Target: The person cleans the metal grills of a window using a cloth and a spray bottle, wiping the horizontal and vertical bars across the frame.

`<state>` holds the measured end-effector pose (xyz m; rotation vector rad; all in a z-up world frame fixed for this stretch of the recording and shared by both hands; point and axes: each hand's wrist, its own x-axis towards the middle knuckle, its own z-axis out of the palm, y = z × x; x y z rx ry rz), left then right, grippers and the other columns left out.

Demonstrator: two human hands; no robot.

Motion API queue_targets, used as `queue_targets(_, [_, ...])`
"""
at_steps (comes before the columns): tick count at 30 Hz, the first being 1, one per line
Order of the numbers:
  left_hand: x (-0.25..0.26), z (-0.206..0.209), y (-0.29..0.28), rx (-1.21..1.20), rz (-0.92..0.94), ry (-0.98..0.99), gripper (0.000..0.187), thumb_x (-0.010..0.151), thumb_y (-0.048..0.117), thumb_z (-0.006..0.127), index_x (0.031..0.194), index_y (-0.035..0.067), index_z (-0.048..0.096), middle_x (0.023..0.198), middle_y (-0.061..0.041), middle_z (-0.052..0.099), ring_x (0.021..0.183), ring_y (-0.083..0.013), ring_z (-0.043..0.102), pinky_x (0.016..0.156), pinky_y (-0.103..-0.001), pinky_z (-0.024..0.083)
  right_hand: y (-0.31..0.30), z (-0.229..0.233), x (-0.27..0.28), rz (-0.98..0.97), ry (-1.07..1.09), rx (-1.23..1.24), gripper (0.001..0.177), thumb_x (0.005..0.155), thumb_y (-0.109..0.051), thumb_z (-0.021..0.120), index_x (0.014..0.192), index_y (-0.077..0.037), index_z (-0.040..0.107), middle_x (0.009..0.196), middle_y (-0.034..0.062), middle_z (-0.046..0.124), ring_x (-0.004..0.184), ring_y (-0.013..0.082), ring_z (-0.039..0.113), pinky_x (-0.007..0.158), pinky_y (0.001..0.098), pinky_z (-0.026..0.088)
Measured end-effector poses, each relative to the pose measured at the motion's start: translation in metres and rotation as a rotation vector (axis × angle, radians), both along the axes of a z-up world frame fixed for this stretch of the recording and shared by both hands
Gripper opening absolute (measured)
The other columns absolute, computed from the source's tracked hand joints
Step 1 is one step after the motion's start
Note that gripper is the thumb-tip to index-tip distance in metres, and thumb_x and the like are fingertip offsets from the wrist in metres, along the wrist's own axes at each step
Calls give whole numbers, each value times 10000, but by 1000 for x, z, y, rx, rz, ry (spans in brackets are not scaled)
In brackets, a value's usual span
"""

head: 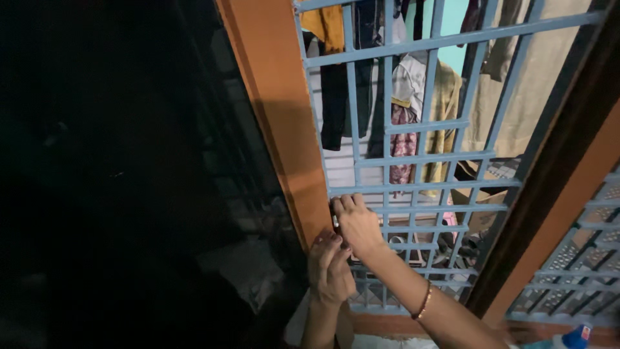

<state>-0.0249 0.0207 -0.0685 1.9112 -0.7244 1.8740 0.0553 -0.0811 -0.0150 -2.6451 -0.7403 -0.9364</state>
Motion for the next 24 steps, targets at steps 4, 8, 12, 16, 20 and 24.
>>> queue_targets(4, [3,1,-1,12,43,-6,242,1022,71,544,1242,92,642,1334,-112,623,1231,-342,661,1087,-495,520,-22,-8,-21,150,-160,113,429,713,-101,660,1142,-97,657,1113,51,623,1053,265,599,620,348,600])
queue_targets(8, [-1,1,-4,51,141,79,265,1012,90,557,1251,107,669,1345,-91,639,1226,-291,674,1085,-483,486,-24,-8,-5,121,-25,39,347,787,-132,648,1134,-128,665,1103,25,634,1063,259,597,651,352,599])
queue_targets(12, [-2,18,-15,74,261,190,306,958,110,600,1257,115,660,1385,-90,618,1300,-309,604,1128,-474,416,-20,-10,8,140,-86,23,342,827,-156,631,1164,-110,660,1113,43,642,1094,275,595,682,336,601])
queue_targets(16, [-2,51,-35,87,266,428,482,938,157,622,1406,50,573,1504,-159,540,1455,-362,449,1205,-507,298,-42,-24,-4,206,-157,57,456,775,-212,619,1210,-78,654,1186,103,655,1106,314,596,586,374,582])
queue_targets(20, [32,91,-51,130,276,522,695,968,273,641,1573,24,408,1673,-192,357,1573,-370,312,1277,-520,233,-33,-40,23,44,-75,-86,457,879,-297,552,1284,-104,636,1215,113,646,1185,327,555,776,443,592])
queue_targets(24, [79,122,-55,190,268,419,804,933,375,674,1588,68,322,1672,-227,197,1542,-417,223,1242,-554,185,-22,-64,54,117,-152,5,475,923,-250,547,1354,-78,648,1289,157,626,1123,305,583,829,479,584])
